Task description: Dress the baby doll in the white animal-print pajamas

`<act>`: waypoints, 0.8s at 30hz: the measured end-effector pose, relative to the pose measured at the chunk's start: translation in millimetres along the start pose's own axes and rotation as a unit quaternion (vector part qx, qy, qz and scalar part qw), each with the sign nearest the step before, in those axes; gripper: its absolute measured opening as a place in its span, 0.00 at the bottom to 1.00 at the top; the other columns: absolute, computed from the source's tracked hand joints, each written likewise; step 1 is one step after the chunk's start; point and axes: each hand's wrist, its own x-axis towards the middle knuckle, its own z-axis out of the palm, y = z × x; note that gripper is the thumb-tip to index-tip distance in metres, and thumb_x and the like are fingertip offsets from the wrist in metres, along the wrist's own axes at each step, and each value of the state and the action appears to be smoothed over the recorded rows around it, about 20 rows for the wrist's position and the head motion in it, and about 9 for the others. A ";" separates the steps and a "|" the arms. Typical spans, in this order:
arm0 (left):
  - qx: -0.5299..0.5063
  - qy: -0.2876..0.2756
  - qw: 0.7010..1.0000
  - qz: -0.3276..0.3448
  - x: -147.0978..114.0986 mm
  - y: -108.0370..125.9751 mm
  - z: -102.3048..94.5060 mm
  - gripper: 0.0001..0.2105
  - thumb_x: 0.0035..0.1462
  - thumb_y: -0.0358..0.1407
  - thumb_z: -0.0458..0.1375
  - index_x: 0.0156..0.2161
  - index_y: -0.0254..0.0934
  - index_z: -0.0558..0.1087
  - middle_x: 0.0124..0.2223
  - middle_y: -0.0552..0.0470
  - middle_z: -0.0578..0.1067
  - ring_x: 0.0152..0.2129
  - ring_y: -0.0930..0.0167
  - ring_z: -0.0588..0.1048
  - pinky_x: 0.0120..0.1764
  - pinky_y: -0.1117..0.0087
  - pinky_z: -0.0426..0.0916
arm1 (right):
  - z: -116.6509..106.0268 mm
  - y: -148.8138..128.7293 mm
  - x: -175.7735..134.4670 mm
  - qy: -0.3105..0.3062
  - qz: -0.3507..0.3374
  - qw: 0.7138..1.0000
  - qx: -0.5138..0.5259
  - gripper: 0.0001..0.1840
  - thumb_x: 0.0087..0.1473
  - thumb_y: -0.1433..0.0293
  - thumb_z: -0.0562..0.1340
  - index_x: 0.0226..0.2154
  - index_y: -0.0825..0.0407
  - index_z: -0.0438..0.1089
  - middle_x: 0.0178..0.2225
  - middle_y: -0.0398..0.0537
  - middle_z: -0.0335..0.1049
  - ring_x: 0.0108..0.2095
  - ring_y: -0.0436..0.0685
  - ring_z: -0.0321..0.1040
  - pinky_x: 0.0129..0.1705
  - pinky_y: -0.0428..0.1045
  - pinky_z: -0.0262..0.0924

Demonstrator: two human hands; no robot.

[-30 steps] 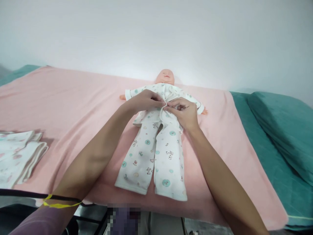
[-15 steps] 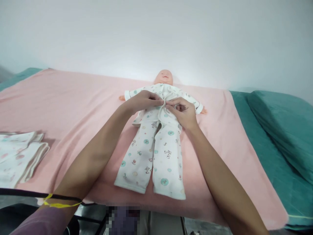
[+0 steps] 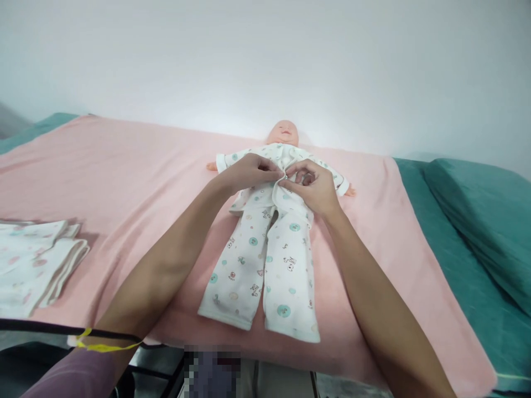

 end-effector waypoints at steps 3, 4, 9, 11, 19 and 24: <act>0.028 0.000 1.000 -0.005 -0.7 4.3 2.9 0.12 0.58 0.45 0.68 0.32 0.39 0.84 0.32 0.50 0.77 0.28 0.70 0.69 0.32 0.66 0.58 | 4.0 -3.7 -1.2 0.000 -0.030 0.999 -0.030 0.15 0.50 0.59 0.77 0.35 0.48 0.77 0.37 0.44 0.78 0.31 0.51 0.64 0.35 0.50 0.61; 0.035 0.004 0.999 -0.005 -0.5 5.3 4.2 0.12 0.57 0.45 0.69 0.32 0.38 0.84 0.31 0.50 0.76 0.28 0.70 0.69 0.32 0.67 0.58 | 5.1 -4.2 -1.6 -0.001 -0.040 0.998 -0.039 0.13 0.51 0.61 0.76 0.35 0.48 0.76 0.37 0.43 0.78 0.31 0.51 0.63 0.35 0.50 0.61; 0.045 0.007 0.999 0.007 0.8 2.7 5.4 0.11 0.57 0.44 0.68 0.33 0.38 0.82 0.32 0.50 0.76 0.30 0.70 0.70 0.33 0.68 0.60 | 6.4 -3.5 -5.0 -0.005 -0.079 0.994 -0.069 0.08 0.56 0.65 0.73 0.36 0.47 0.75 0.36 0.43 0.76 0.32 0.52 0.62 0.36 0.50 0.61; 0.043 -0.002 0.999 0.006 0.3 0.6 2.7 0.11 0.59 0.44 0.67 0.35 0.38 0.83 0.33 0.50 0.77 0.31 0.70 0.71 0.33 0.68 0.60 | 5.5 -1.5 -6.3 -0.006 -0.089 0.994 -0.068 0.08 0.59 0.63 0.72 0.38 0.47 0.76 0.37 0.44 0.77 0.32 0.53 0.63 0.37 0.51 0.61; 0.100 0.047 0.994 0.025 0.8 -1.1 8.2 0.08 0.61 0.41 0.66 0.40 0.38 0.78 0.38 0.49 0.78 0.34 0.69 0.73 0.37 0.67 0.67 | 5.8 0.3 -8.8 -0.013 -0.054 0.997 -0.056 0.12 0.61 0.60 0.71 0.40 0.47 0.72 0.41 0.46 0.76 0.36 0.55 0.65 0.42 0.53 0.64; 0.127 0.114 0.983 0.069 -42.0 -12.5 13.9 0.17 0.63 0.43 0.65 0.53 0.40 0.72 0.53 0.44 0.76 0.41 0.65 0.75 0.44 0.62 0.72 | -7.1 -33.8 -64.2 -0.014 -0.058 0.982 -0.177 0.18 0.58 0.62 0.73 0.47 0.46 0.69 0.49 0.50 0.72 0.47 0.62 0.67 0.52 0.59 0.66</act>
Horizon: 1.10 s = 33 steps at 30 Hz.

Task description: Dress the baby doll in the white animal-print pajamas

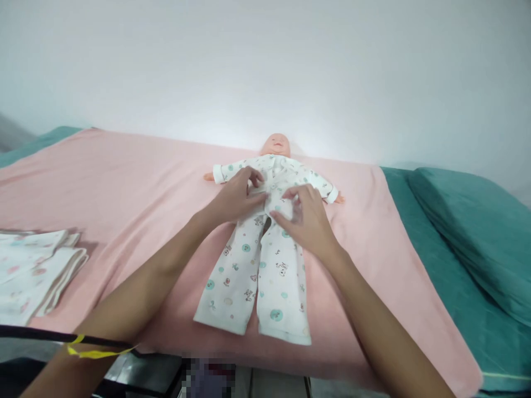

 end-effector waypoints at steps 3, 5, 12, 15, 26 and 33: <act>0.048 -0.018 0.998 0.024 -48.0 -8.9 -12.2 0.21 0.67 0.50 0.62 0.58 0.43 0.69 0.56 0.43 0.73 0.46 0.61 0.75 0.47 0.58 0.73 | -22.3 -14.1 -39.2 -0.071 0.052 0.996 0.014 0.14 0.66 0.60 0.68 0.50 0.46 0.69 0.47 0.49 0.71 0.36 0.56 0.68 0.43 0.56 0.68; 0.064 -0.055 0.996 0.022 -73.8 -15.3 -21.0 0.19 0.69 0.51 0.58 0.58 0.45 0.69 0.55 0.44 0.74 0.46 0.59 0.75 0.48 0.56 0.72 | -35.6 -15.4 -49.6 -0.107 0.078 0.991 0.037 0.10 0.70 0.58 0.64 0.47 0.45 0.71 0.42 0.47 0.71 0.31 0.54 0.66 0.36 0.53 0.66; 0.172 -0.094 0.980 -0.029 -77.7 -16.6 -44.6 0.10 0.63 0.49 0.59 0.36 0.46 0.71 0.36 0.49 0.78 0.32 0.60 0.73 0.37 0.60 0.63 | -43.8 2.3 33.0 -0.027 0.000 1.000 0.004 0.07 0.69 0.62 0.61 0.43 0.46 0.75 0.43 0.49 0.73 0.38 0.57 0.69 0.41 0.54 0.66; 0.154 -0.084 0.984 -0.011 -53.1 -4.2 -54.4 0.10 0.59 0.45 0.63 0.33 0.44 0.70 0.34 0.51 0.78 0.29 0.64 0.71 0.35 0.63 0.62 | -32.8 16.0 79.1 -0.056 0.000 0.998 -0.011 0.15 0.65 0.69 0.61 0.52 0.46 0.77 0.47 0.51 0.72 0.40 0.57 0.71 0.47 0.55 0.68; 0.043 -0.023 0.995 -0.084 77.8 16.6 -3.0 0.12 0.58 0.47 0.65 0.31 0.41 0.75 0.36 0.46 0.80 0.34 0.61 0.76 0.35 0.64 0.63 | -16.6 39.8 103.0 -0.009 -0.026 0.999 0.026 0.05 0.64 0.67 0.63 0.40 0.48 0.75 0.43 0.47 0.77 0.35 0.54 0.69 0.43 0.52 0.65; -0.108 -0.042 0.990 -0.074 75.8 4.4 6.9 0.09 0.58 0.43 0.65 0.35 0.40 0.73 0.36 0.52 0.76 0.31 0.68 0.72 0.34 0.67 0.63 | 19.0 37.8 104.3 0.037 0.009 0.996 0.086 0.08 0.68 0.61 0.61 0.43 0.48 0.71 0.42 0.47 0.78 0.35 0.54 0.69 0.40 0.51 0.65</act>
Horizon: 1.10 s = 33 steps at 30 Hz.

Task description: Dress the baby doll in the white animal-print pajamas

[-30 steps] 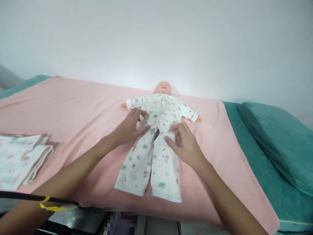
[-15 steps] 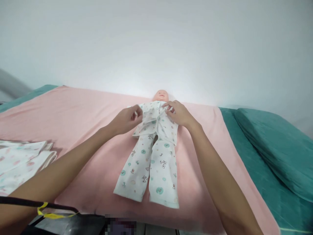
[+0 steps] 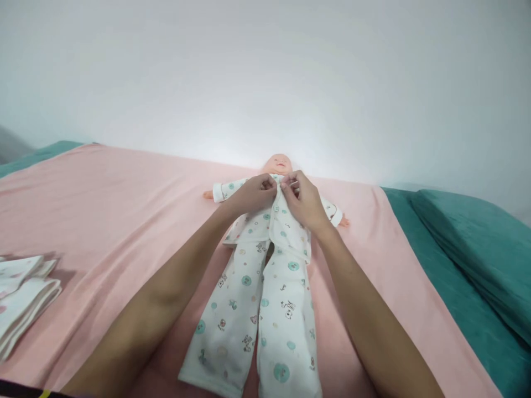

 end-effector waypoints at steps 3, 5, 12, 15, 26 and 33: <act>-0.033 0.001 0.999 0.023 4.1 -7.2 2.1 0.08 0.60 0.42 0.63 0.37 0.40 0.74 0.36 0.54 0.75 0.32 0.69 0.71 0.36 0.69 0.64 | 7.1 4.7 -5.5 0.018 0.029 0.999 0.019 0.10 0.65 0.60 0.65 0.43 0.48 0.74 0.42 0.46 0.80 0.35 0.54 0.70 0.41 0.51 0.66; -0.040 0.006 0.999 0.032 6.1 -11.6 2.4 0.09 0.61 0.43 0.63 0.38 0.40 0.75 0.37 0.54 0.75 0.33 0.70 0.71 0.37 0.69 0.64 | 6.0 7.4 -8.9 0.026 0.054 0.997 0.044 0.11 0.61 0.59 0.69 0.42 0.47 0.77 0.41 0.46 0.81 0.37 0.55 0.72 0.41 0.51 0.67; -0.059 -0.009 0.998 -0.018 6.5 -19.6 -3.3 0.13 0.58 0.45 0.69 0.41 0.39 0.80 0.40 0.52 0.78 0.34 0.70 0.73 0.36 0.70 0.65 | 5.2 -1.2 -15.7 0.078 0.075 0.991 0.082 0.14 0.56 0.56 0.75 0.37 0.47 0.78 0.39 0.48 0.84 0.41 0.59 0.81 0.44 0.54 0.72; -0.074 -0.006 0.997 -0.026 5.3 -20.3 -4.8 0.13 0.57 0.46 0.69 0.41 0.39 0.83 0.41 0.50 0.80 0.37 0.68 0.75 0.38 0.70 0.67 | 8.2 -6.8 -17.2 0.089 0.058 0.993 0.059 0.10 0.57 0.59 0.74 0.35 0.46 0.78 0.38 0.46 0.85 0.40 0.60 0.82 0.45 0.55 0.73; -0.140 0.024 0.988 -0.063 4.4 -16.7 -2.9 0.14 0.49 0.46 0.75 0.36 0.38 0.84 0.36 0.51 0.81 0.36 0.67 0.76 0.39 0.68 0.69 | 3.8 -4.6 -12.2 0.060 0.054 0.994 0.071 0.13 0.53 0.58 0.77 0.34 0.46 0.78 0.38 0.46 0.84 0.39 0.59 0.81 0.44 0.56 0.75; -0.108 0.047 0.991 -0.058 4.2 -15.9 -1.2 0.14 0.51 0.46 0.74 0.35 0.38 0.84 0.34 0.51 0.80 0.35 0.68 0.75 0.37 0.69 0.68 | 6.6 -5.0 -14.1 0.053 0.024 0.998 0.037 0.06 0.58 0.65 0.73 0.38 0.46 0.78 0.39 0.45 0.84 0.40 0.59 0.82 0.45 0.56 0.76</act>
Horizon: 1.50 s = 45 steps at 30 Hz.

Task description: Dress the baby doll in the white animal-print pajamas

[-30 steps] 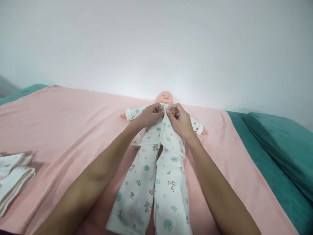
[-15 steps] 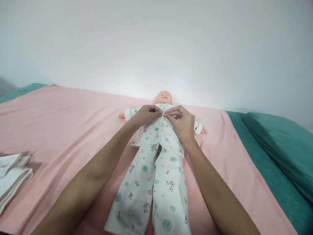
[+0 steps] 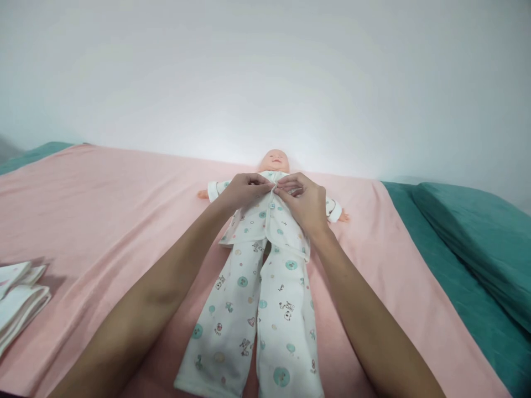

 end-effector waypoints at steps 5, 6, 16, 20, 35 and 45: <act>0.040 0.033 0.998 0.035 -7.2 9.3 2.9 0.10 0.52 0.42 0.73 0.32 0.37 0.83 0.33 0.50 0.82 0.33 0.67 0.77 0.36 0.68 0.69 | 2.9 -13.1 -3.6 -0.020 -0.047 0.989 -0.136 0.11 0.62 0.72 0.67 0.46 0.41 0.76 0.42 0.44 0.84 0.40 0.62 0.80 0.44 0.59 0.72; 0.045 0.036 0.998 0.035 -8.9 11.3 3.6 0.09 0.53 0.41 0.72 0.32 0.36 0.83 0.32 0.49 0.82 0.33 0.67 0.77 0.35 0.68 0.69 | 2.4 -14.7 -3.3 -0.027 -0.049 0.988 -0.147 0.13 0.62 0.73 0.67 0.47 0.41 0.76 0.41 0.44 0.84 0.40 0.62 0.80 0.44 0.59 0.71; 0.101 0.058 0.993 0.032 -5.9 3.5 17.0 0.13 0.59 0.44 0.69 0.30 0.36 0.80 0.31 0.50 0.79 0.29 0.69 0.74 0.32 0.69 0.64 | 1.1 13.0 4.5 -0.061 -0.011 0.998 -0.015 0.15 0.57 0.69 0.69 0.48 0.45 0.77 0.41 0.44 0.82 0.42 0.58 0.76 0.43 0.53 0.68; 0.085 0.019 0.996 0.010 2.7 -4.3 9.2 0.14 0.60 0.45 0.67 0.30 0.37 0.80 0.30 0.50 0.76 0.27 0.70 0.70 0.30 0.69 0.60 | 1.3 21.9 5.7 -0.057 0.038 0.996 0.049 0.15 0.56 0.59 0.74 0.45 0.46 0.79 0.42 0.45 0.83 0.42 0.57 0.77 0.41 0.52 0.66; 0.078 -0.017 0.997 0.019 3.2 -6.7 -2.9 0.13 0.60 0.46 0.69 0.34 0.38 0.82 0.33 0.50 0.78 0.29 0.69 0.73 0.30 0.69 0.64 | 2.2 18.9 3.1 -0.062 -0.004 0.998 0.008 0.09 0.60 0.62 0.71 0.43 0.46 0.81 0.42 0.46 0.82 0.42 0.57 0.75 0.44 0.53 0.67; 0.146 0.084 0.977 0.130 36.0 -14.1 10.5 0.11 0.63 0.36 0.64 0.50 0.42 0.77 0.43 0.53 0.80 0.37 0.68 0.77 0.43 0.66 0.69 | -15.9 47.5 54.9 -0.093 0.033 0.989 -0.109 0.15 0.61 0.66 0.66 0.50 0.50 0.78 0.52 0.53 0.76 0.40 0.57 0.70 0.53 0.59 0.68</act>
